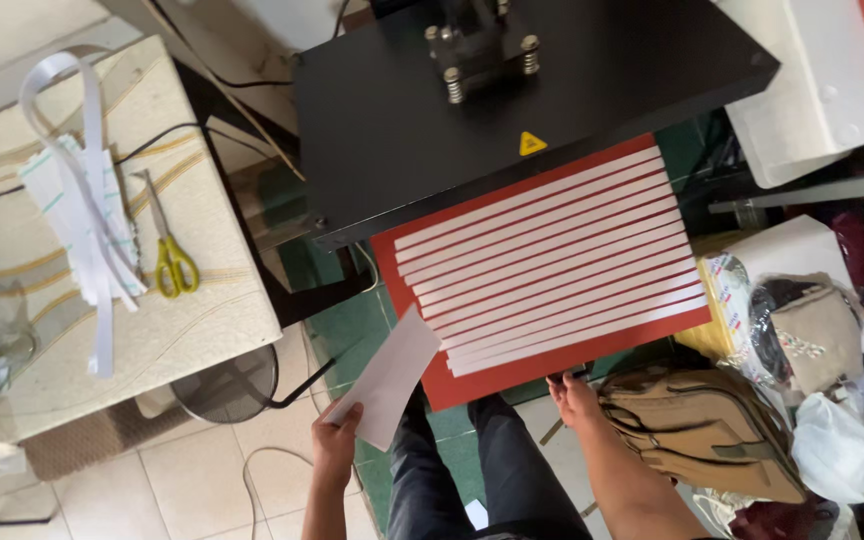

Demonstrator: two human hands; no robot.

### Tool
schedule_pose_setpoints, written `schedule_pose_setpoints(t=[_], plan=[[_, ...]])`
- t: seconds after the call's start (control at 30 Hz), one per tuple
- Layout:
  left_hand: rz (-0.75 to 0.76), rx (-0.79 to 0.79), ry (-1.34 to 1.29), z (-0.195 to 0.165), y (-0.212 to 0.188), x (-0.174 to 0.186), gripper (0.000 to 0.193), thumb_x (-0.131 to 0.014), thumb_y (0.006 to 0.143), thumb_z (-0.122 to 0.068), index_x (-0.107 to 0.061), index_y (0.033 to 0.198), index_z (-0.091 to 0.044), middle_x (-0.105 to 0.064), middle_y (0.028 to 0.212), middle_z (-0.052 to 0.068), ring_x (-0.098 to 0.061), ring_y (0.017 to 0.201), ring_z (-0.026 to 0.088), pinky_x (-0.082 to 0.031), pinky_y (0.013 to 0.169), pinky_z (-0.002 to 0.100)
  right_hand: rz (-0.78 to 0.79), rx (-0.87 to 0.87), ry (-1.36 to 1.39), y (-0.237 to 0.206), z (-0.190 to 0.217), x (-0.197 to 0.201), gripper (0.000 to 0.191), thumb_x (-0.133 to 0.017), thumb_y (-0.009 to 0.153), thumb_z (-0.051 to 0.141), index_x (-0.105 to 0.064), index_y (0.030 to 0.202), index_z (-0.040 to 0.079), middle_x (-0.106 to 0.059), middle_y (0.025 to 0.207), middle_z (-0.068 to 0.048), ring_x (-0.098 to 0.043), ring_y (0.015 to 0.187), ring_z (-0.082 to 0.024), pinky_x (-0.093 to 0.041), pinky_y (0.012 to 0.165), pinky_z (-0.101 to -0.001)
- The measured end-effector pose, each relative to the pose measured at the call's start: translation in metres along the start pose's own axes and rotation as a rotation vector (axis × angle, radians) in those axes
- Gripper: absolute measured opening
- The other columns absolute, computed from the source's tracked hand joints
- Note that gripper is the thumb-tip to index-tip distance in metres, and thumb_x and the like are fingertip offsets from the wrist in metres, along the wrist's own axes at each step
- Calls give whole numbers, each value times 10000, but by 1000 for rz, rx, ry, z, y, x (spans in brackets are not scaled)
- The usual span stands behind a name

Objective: The person picks up a white transfer paper from the side table, lays white lanyard straps in parallel rows on the heat press pad, and smooths them flat by hand. They then pull the heat press handle down to press the straps, wait while the press is closed, and lift the handle back up at the end.

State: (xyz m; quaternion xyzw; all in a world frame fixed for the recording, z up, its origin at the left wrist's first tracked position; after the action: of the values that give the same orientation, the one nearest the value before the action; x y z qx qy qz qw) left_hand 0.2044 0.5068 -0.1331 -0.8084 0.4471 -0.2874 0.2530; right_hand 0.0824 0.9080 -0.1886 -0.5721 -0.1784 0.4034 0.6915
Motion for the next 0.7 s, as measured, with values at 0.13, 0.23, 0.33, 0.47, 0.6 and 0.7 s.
schedule_pose_setpoints(t=[0.13, 0.23, 0.33, 0.47, 0.6, 0.7], plan=[[44, -17, -13, -22, 8, -7, 319, -708, 902, -132, -734, 1174, 34, -742, 986, 97, -646, 891, 174, -503, 797, 318, -50, 6, -24, -11, 1, 7, 246, -460, 1089, 274, -575, 1210, 93, -666, 1016, -18, -608, 831, -146, -481, 722, -307], [15, -96, 70, -31, 19, 2, 321, -709, 916, -130, -734, 1195, 26, -752, 1028, 102, -660, 936, 172, -517, 834, 306, 15, -3, -55, -10, 1, 11, 255, -531, 1090, 344, -596, 1125, 99, -636, 924, -15, -564, 761, -138, -466, 706, -314], [-162, -157, -66, -31, 32, 10, 364, -610, 936, -86, -725, 1272, -5, -755, 1108, 120, -671, 962, 183, -532, 829, 304, -22, 14, -32, -9, -3, 20, 248, -549, 1064, 329, -610, 1136, 100, -642, 943, -18, -579, 791, -148, -472, 714, -323], [-150, -480, 276, -15, 13, -29, 445, -527, 897, -35, -693, 1310, -41, -716, 1198, 159, -648, 1025, 277, -522, 872, 375, -161, 92, -222, -29, -28, 39, 249, -574, 1029, 310, -630, 1150, 100, -650, 970, -22, -598, 832, -161, -481, 724, -335], [962, -1140, 280, 1, -50, -116, 565, -437, 825, 43, -688, 1316, -75, -679, 1304, 218, -634, 1129, 417, -515, 950, 477, -283, 99, -459, -70, -73, 65, 260, -598, 994, 291, -649, 1164, 101, -659, 996, -26, -617, 873, -174, -489, 734, -346], [1030, -1008, 373, -15, -42, -130, 551, -448, 829, 43, -688, 1312, -70, -685, 1292, 207, -639, 1122, 397, -517, 948, 464, -338, 54, -581, -110, -109, 74, 276, -616, 968, 277, -664, 1175, 102, -665, 1016, -29, -632, 904, -184, -495, 742, -355]])
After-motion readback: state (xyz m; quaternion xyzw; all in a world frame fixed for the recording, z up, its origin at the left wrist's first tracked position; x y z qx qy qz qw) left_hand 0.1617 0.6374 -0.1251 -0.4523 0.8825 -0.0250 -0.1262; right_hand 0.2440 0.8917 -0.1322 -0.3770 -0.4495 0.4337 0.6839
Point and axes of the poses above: each hand's wrist, its own y-axis towards the middle knuckle, its own x-axis out of the back of the hand, z = x × y, the point moved 1 cm from there along y, towards the middle knuckle
